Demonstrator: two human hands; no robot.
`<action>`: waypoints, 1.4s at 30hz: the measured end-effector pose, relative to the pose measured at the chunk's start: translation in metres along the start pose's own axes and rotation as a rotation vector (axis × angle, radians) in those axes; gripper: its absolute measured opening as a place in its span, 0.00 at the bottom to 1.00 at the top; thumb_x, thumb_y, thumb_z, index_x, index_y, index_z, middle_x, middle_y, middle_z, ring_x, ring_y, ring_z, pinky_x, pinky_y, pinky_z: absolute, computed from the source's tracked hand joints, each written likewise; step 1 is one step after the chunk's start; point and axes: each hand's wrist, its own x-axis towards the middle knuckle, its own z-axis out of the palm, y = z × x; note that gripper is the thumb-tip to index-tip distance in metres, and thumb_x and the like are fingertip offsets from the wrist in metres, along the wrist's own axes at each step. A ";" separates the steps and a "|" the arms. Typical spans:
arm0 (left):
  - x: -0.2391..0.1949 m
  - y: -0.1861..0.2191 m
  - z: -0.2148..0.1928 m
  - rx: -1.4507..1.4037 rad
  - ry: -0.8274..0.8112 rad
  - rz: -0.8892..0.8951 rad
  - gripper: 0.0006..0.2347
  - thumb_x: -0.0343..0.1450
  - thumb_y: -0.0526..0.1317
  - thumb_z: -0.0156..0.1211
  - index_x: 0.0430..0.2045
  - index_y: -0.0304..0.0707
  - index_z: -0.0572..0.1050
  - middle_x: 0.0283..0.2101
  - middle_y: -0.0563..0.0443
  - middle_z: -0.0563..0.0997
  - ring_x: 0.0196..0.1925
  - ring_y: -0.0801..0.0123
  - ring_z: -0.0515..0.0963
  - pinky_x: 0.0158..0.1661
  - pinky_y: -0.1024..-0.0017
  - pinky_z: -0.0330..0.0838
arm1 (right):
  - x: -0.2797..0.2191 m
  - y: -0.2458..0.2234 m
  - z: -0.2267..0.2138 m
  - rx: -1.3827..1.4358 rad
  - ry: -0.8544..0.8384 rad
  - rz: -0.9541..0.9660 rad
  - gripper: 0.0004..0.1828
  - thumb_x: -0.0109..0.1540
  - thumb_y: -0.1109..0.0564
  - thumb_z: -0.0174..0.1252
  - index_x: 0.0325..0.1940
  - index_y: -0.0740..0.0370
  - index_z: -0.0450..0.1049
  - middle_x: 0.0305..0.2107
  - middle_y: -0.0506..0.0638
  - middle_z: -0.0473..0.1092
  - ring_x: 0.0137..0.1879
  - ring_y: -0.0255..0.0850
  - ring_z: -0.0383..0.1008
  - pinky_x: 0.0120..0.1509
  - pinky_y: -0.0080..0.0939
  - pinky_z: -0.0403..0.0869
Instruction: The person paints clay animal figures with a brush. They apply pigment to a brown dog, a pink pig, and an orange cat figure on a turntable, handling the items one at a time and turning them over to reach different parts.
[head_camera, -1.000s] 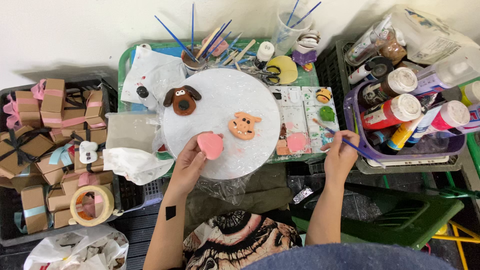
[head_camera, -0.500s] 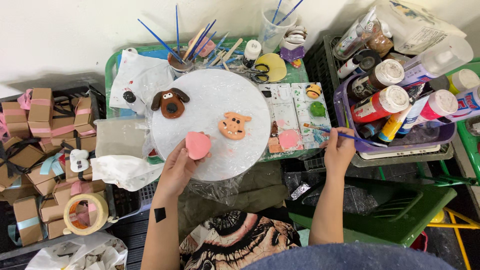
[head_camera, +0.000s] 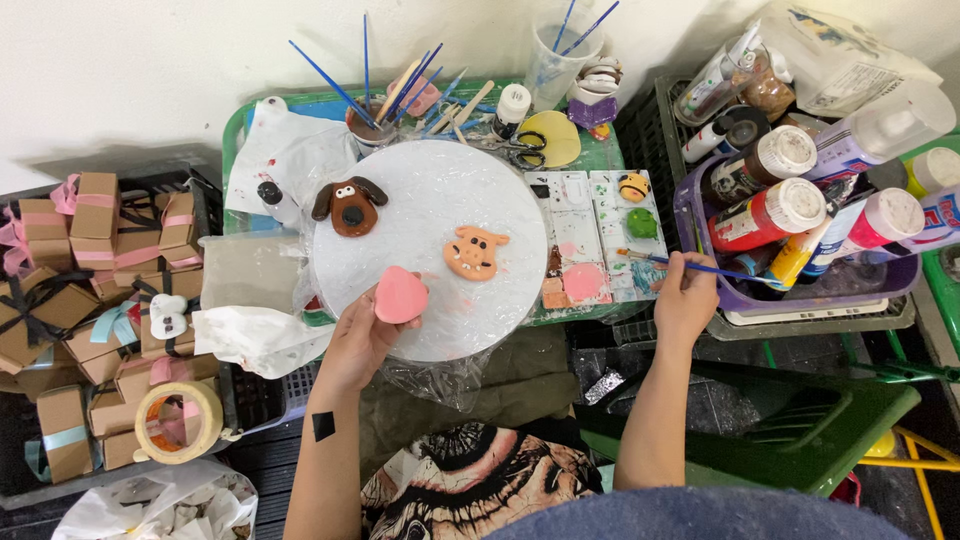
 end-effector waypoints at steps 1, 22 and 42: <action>0.000 -0.001 0.000 0.015 0.011 -0.003 0.25 0.83 0.49 0.31 0.63 0.22 0.67 0.46 0.44 0.79 0.46 0.68 0.78 0.53 0.67 0.73 | 0.001 0.000 -0.001 0.013 0.024 0.014 0.09 0.73 0.57 0.56 0.48 0.67 0.67 0.33 0.54 0.78 0.27 0.32 0.75 0.33 0.33 0.70; 0.001 0.002 0.005 -0.007 -0.076 0.071 0.22 0.80 0.40 0.47 0.67 0.25 0.62 0.66 0.37 0.73 0.58 0.58 0.78 0.63 0.58 0.69 | -0.035 -0.062 0.016 0.560 0.062 0.045 0.03 0.74 0.59 0.52 0.48 0.61 0.66 0.32 0.52 0.76 0.25 0.35 0.72 0.27 0.32 0.63; 0.000 -0.014 -0.008 -0.043 0.015 -0.003 0.23 0.78 0.42 0.52 0.68 0.27 0.63 0.64 0.42 0.74 0.64 0.61 0.76 0.63 0.61 0.69 | -0.151 -0.184 0.071 0.363 -0.575 -0.752 0.06 0.59 0.69 0.62 0.41 0.66 0.77 0.36 0.59 0.79 0.38 0.46 0.83 0.42 0.37 0.78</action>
